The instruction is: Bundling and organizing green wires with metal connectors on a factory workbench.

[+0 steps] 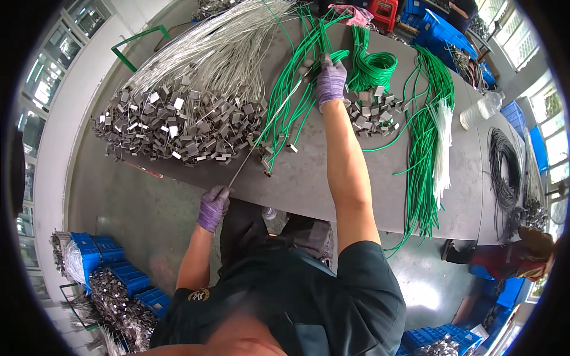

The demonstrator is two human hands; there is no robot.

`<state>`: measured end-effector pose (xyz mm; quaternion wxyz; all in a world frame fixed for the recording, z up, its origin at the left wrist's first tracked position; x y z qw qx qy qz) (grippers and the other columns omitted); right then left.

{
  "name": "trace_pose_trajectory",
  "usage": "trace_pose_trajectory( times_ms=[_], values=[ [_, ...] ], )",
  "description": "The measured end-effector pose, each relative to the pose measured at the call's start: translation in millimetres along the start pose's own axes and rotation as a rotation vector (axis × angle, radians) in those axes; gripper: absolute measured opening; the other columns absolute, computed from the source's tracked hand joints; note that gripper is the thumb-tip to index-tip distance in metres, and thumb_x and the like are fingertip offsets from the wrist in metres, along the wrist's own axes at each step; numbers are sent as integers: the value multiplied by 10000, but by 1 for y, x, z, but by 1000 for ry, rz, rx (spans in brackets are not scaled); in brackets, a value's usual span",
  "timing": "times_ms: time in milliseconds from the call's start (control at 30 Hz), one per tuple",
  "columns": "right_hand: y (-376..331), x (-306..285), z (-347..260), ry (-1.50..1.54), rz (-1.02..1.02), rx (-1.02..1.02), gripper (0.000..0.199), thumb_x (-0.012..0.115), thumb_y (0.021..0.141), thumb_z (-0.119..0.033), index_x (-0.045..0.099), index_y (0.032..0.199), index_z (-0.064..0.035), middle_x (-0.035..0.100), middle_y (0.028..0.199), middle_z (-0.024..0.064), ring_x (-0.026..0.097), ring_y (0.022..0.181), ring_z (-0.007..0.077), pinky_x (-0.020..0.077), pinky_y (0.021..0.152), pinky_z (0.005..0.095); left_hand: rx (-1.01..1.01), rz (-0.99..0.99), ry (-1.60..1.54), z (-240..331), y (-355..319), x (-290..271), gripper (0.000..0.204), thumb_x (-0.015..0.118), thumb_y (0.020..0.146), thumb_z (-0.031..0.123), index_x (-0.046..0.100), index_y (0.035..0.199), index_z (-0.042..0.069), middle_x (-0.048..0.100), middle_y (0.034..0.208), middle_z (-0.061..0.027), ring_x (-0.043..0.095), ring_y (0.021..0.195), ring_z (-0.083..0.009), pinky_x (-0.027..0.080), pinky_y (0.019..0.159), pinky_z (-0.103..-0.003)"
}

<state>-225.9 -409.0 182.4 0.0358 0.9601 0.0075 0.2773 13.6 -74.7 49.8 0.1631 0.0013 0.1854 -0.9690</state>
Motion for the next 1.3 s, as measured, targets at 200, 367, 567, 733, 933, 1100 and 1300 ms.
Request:
trace_pose_trajectory(
  times_ms=[200,367,567,733,933,1100,1300],
  values=[
    [0,2,2,-21,11,24,162,476,874,-184,451,926,-34,609,689,153,603,508,265,442,364,306,-17,-41,-69,-2,-1,-3,130,536,861,200,601,850,88,380,500,64,319,406,-24,245,368,-197],
    [2,1,0,-17,16,-29,162,479,874,-200,445,899,-43,600,662,138,587,472,250,428,355,304,-9,-58,-8,0,0,-4,142,475,885,179,566,887,69,319,478,63,269,372,-25,211,350,-188],
    [-9,14,0,-70,-42,-34,168,483,874,-208,439,899,-48,597,653,134,580,458,235,426,353,299,-81,-124,-113,2,-2,-4,161,473,890,197,560,885,62,311,472,59,261,360,-32,210,342,-195],
    [-11,13,12,4,-49,-44,190,491,876,-222,434,913,-45,598,652,144,586,469,247,433,357,292,-127,-207,-248,-2,-3,-4,186,485,890,223,556,886,51,302,465,53,256,352,-36,205,335,-196],
    [-17,20,18,56,-96,-69,189,493,871,-211,417,920,-46,579,628,121,586,456,240,439,347,285,-168,-257,-362,-4,-4,-6,208,493,889,234,552,885,35,294,462,50,243,349,-40,197,328,-196],
    [-18,19,23,94,-50,-56,178,495,871,-207,420,923,-53,579,626,122,582,444,245,437,337,290,-161,-292,-416,-5,-3,-7,206,492,890,226,551,886,29,289,461,48,235,348,-41,195,327,-196],
    [-14,17,29,176,-91,-58,184,503,867,-202,414,936,-57,585,635,131,581,439,260,442,333,304,-179,-317,-460,-10,1,-7,206,492,891,224,550,899,26,286,457,38,238,349,-50,198,328,-198]
  ],
)
Point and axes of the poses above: each hand's wrist, its own y-axis towards the middle knuckle, its own x-axis out of the palm, z = x × y, the point moved 7 cm from there along y, towards the middle knuckle
